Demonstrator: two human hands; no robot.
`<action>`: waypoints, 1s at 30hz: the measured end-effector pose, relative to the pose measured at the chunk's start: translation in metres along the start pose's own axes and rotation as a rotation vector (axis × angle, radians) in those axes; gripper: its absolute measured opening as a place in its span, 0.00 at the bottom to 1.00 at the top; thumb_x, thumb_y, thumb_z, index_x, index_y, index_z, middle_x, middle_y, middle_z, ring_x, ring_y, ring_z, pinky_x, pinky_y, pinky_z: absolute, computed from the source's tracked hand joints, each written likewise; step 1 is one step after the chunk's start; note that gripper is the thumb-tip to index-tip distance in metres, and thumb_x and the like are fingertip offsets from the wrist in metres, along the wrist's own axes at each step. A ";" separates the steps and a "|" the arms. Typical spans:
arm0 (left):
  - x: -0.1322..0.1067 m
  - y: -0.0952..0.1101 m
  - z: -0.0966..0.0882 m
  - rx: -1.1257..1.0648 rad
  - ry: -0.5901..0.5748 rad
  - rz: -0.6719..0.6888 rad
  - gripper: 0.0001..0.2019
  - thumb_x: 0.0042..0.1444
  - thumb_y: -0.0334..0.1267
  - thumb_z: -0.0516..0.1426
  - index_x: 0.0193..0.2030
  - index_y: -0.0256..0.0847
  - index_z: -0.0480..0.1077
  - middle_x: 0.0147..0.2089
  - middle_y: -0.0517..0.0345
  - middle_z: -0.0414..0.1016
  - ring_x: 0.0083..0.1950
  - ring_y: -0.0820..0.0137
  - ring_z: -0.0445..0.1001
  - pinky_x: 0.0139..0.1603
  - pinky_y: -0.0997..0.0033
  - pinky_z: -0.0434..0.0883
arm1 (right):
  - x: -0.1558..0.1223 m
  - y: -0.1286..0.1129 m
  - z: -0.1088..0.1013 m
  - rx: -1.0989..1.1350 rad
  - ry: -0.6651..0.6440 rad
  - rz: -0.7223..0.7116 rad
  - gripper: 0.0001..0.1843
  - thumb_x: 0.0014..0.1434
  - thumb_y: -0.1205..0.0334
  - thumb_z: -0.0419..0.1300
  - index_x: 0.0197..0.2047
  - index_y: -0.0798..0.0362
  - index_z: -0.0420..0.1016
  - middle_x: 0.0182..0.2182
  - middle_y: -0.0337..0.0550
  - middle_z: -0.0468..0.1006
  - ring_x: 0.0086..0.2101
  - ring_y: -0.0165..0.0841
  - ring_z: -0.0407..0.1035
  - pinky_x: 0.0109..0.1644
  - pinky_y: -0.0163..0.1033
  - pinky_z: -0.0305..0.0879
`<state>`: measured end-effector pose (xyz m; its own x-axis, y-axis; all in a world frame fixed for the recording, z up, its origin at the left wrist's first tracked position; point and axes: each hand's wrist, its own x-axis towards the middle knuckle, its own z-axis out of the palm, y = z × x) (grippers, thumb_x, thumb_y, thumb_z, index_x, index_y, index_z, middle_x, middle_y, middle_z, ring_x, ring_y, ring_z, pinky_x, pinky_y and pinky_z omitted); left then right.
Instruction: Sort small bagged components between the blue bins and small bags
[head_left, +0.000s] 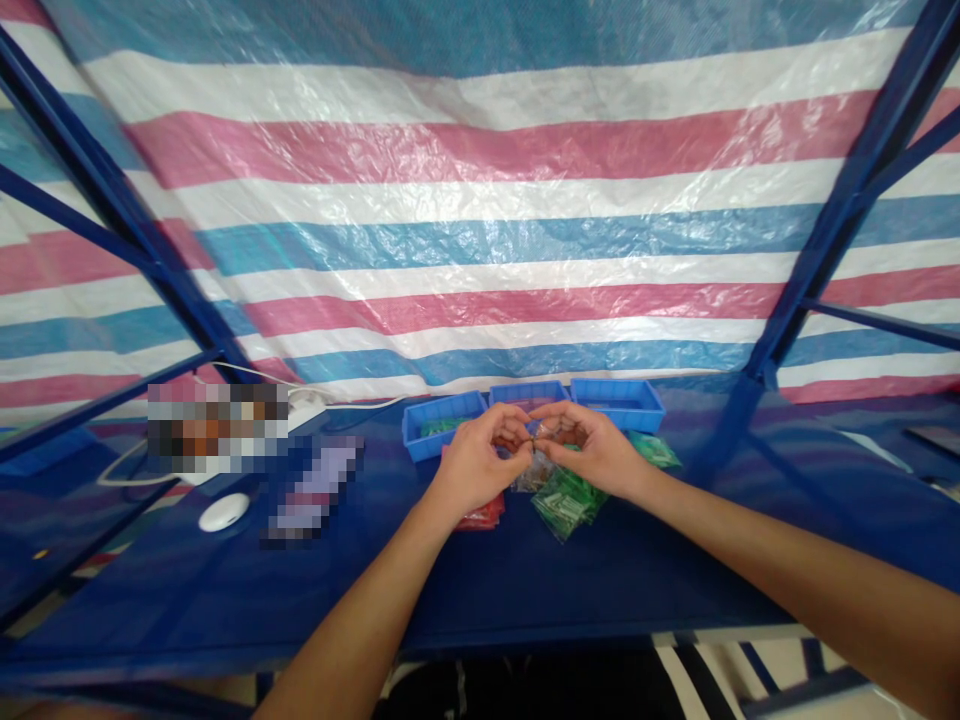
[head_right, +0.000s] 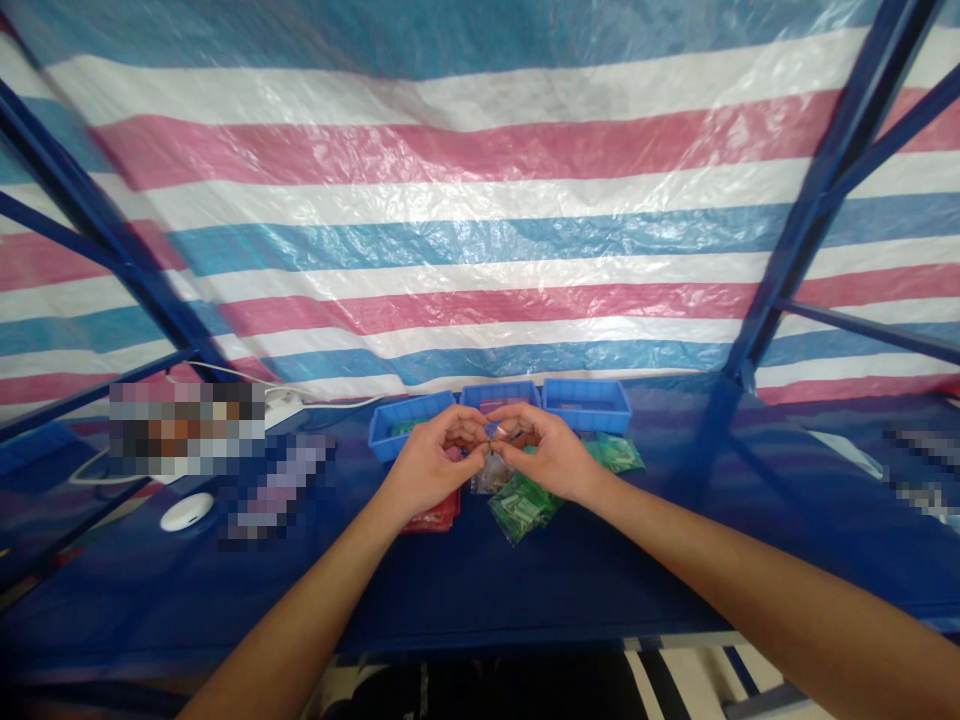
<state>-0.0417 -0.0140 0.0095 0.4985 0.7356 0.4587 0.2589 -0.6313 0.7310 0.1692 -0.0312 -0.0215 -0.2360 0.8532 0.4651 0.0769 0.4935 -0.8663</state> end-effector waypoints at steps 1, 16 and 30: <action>0.000 0.001 0.000 0.012 -0.002 0.005 0.16 0.56 0.30 0.62 0.52 0.41 0.71 0.40 0.57 0.80 0.41 0.69 0.80 0.45 0.70 0.77 | 0.000 0.000 0.001 -0.003 -0.011 -0.004 0.19 0.61 0.60 0.67 0.56 0.47 0.75 0.38 0.40 0.78 0.37 0.35 0.75 0.44 0.42 0.74; 0.001 0.010 0.001 0.198 -0.074 0.091 0.10 0.54 0.28 0.59 0.43 0.40 0.76 0.40 0.57 0.81 0.38 0.68 0.79 0.44 0.69 0.75 | -0.008 -0.023 0.011 -0.467 0.013 -0.166 0.23 0.55 0.74 0.61 0.52 0.48 0.69 0.40 0.41 0.77 0.37 0.36 0.73 0.45 0.43 0.71; -0.001 0.016 0.005 0.154 -0.107 0.029 0.08 0.55 0.28 0.58 0.41 0.42 0.74 0.39 0.58 0.83 0.39 0.66 0.82 0.44 0.69 0.77 | -0.006 -0.029 0.009 -0.411 -0.028 -0.143 0.21 0.53 0.75 0.59 0.49 0.48 0.67 0.34 0.36 0.74 0.33 0.34 0.69 0.39 0.39 0.64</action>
<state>-0.0341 -0.0260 0.0185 0.5904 0.6915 0.4162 0.3626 -0.6879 0.6287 0.1600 -0.0515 -0.0009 -0.2979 0.7691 0.5654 0.4192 0.6376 -0.6464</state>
